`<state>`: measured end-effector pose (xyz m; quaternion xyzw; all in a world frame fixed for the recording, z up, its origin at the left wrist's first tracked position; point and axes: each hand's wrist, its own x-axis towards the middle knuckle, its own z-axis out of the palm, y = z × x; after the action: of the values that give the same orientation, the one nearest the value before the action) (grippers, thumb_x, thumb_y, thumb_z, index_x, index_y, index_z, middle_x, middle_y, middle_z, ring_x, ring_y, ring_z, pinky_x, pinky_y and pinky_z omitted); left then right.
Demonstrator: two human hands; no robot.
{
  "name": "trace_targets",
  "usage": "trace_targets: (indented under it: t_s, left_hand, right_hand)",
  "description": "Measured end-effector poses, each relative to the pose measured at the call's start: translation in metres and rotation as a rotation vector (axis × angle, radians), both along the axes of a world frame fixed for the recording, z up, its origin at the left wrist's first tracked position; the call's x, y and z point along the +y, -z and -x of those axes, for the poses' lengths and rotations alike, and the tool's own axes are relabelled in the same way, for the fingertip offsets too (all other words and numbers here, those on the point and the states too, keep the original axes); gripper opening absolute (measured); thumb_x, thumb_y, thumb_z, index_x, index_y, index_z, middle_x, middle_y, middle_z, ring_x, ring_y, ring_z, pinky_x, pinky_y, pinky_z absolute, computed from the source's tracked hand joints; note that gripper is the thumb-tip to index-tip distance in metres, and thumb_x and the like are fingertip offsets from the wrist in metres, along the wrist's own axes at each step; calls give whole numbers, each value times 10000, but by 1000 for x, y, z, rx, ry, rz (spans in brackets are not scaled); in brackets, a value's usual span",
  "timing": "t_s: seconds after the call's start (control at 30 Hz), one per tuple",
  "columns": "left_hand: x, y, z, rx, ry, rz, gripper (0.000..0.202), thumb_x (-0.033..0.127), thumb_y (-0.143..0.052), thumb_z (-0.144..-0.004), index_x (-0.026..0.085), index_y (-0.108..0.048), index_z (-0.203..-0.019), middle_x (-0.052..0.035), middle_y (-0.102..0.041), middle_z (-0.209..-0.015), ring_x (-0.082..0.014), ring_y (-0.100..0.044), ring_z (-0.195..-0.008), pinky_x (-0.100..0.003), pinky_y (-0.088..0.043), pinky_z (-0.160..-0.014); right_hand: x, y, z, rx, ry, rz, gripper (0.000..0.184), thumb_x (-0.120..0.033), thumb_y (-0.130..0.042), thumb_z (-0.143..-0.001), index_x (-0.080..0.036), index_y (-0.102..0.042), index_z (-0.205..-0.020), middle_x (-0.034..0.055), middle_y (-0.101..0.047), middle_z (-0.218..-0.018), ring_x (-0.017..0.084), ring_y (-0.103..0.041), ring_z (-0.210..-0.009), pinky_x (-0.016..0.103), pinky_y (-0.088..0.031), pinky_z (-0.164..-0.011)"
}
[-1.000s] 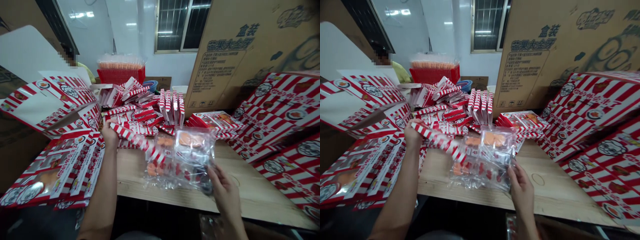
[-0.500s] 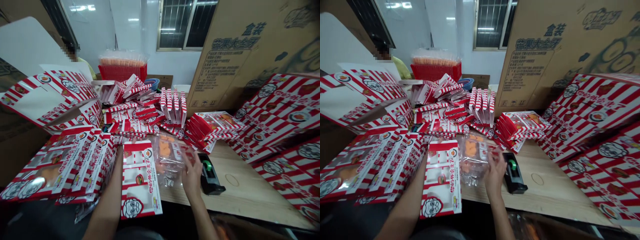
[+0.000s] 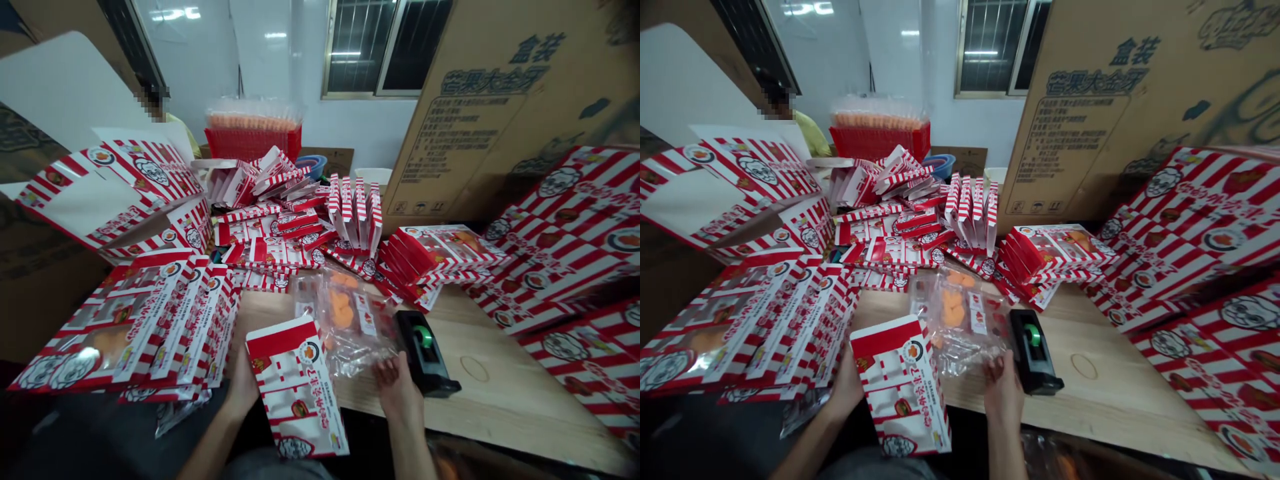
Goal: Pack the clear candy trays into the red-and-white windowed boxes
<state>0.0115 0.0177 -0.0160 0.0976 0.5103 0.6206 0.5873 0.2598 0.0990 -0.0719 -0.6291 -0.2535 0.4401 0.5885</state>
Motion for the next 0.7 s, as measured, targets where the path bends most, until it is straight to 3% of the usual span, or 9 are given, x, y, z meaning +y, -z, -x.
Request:
trace_targets:
  t_s: [0.07,0.13,0.2,0.3,0.43,0.6,0.7]
  left_hand:
    - [-10,5,4,65,51,-26,524,624,-660,-644,190,-651,-937,-82,-705,-981,-300,-635,-990,-405,-516,-824]
    - [-21,6,8,193,107,-21,493,505,-788,-544,193,-665,-906,-76,-727,-924,-302,-653,-950,-389,-516,-822]
    - [-27,5,11,296,110,15,418,386,-828,-524,187,-667,-854,-73,-735,-868,-297,-673,-881,-380,-521,-799]
    - [-26,0,16,329,9,32,377,328,-816,-535,195,-640,-841,-51,-733,-870,-280,-676,-882,-352,-520,-799]
    - [-16,-13,21,230,-102,23,444,243,-774,-499,186,-598,-902,-30,-730,-833,-286,-684,-861,-357,-540,-750]
    - [-6,-34,21,71,-34,-12,553,202,-725,-448,159,-594,-983,-60,-739,-852,-331,-692,-850,-407,-559,-728]
    - [2,-41,17,-52,33,-15,508,245,-742,-539,144,-610,-1018,-83,-744,-883,-322,-697,-854,-404,-565,-736]
  right_hand:
    - [8,-3,0,54,-91,14,464,-672,-584,-596,-218,-491,-632,3,-536,-513,178,-572,-477,326,-511,-463]
    - [18,-7,3,88,-156,12,434,-623,-629,-572,-206,-527,-631,3,-550,-503,161,-548,-437,297,-474,-409]
    - [27,-12,8,100,-177,-9,394,-555,-675,-538,-199,-544,-645,-8,-554,-499,149,-532,-420,270,-437,-379]
    - [31,-23,19,84,-123,-72,357,-487,-697,-528,-201,-528,-657,-26,-561,-521,148,-551,-465,256,-431,-410]
    - [20,-50,30,23,-5,-209,317,-424,-695,-602,-195,-548,-764,-13,-626,-698,163,-609,-697,266,-481,-602]
    - [16,-96,37,-61,137,-432,351,-452,-594,-738,-210,-510,-978,23,-612,-946,167,-601,-855,304,-481,-753]
    - [23,-106,40,-305,167,-552,341,-423,-605,-744,-181,-526,-971,70,-619,-969,193,-604,-894,343,-467,-829]
